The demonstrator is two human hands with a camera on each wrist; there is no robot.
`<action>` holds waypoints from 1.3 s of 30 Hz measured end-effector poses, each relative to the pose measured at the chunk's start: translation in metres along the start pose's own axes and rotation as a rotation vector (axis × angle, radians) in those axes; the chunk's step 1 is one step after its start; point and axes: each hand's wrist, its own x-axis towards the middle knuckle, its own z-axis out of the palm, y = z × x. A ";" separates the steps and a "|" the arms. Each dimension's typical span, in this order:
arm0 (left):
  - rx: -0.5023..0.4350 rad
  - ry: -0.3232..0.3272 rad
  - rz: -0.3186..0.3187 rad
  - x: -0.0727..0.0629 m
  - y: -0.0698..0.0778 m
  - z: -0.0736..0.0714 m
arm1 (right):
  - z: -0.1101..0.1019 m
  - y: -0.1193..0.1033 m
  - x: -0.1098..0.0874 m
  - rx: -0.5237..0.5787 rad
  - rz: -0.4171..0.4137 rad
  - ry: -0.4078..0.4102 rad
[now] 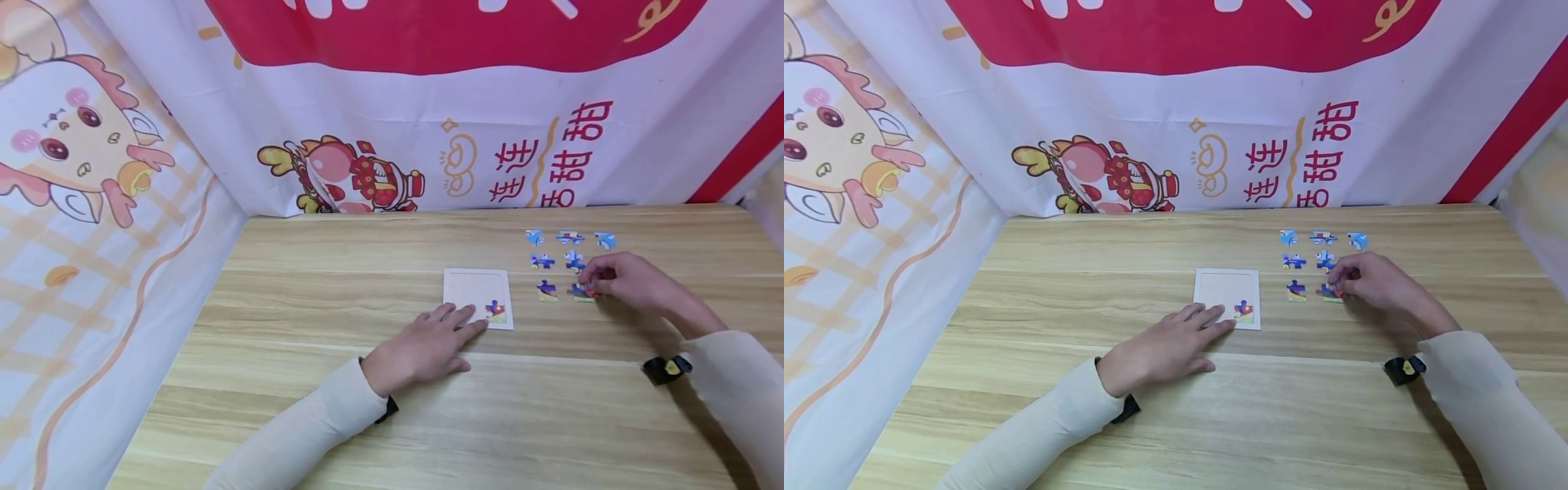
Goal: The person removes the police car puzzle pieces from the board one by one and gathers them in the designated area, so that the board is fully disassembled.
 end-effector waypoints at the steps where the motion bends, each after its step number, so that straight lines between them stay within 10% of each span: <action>1: -0.002 -0.001 -0.001 0.000 0.000 0.000 | 0.000 0.000 0.000 -0.004 -0.003 0.003; 19: -0.011 -0.013 -0.006 0.000 0.001 0.000 | 0.003 -0.003 0.000 -0.021 -0.040 0.005; 39: -0.003 -0.001 -0.007 0.001 0.001 0.000 | 0.040 -0.091 0.010 0.081 -0.215 -0.035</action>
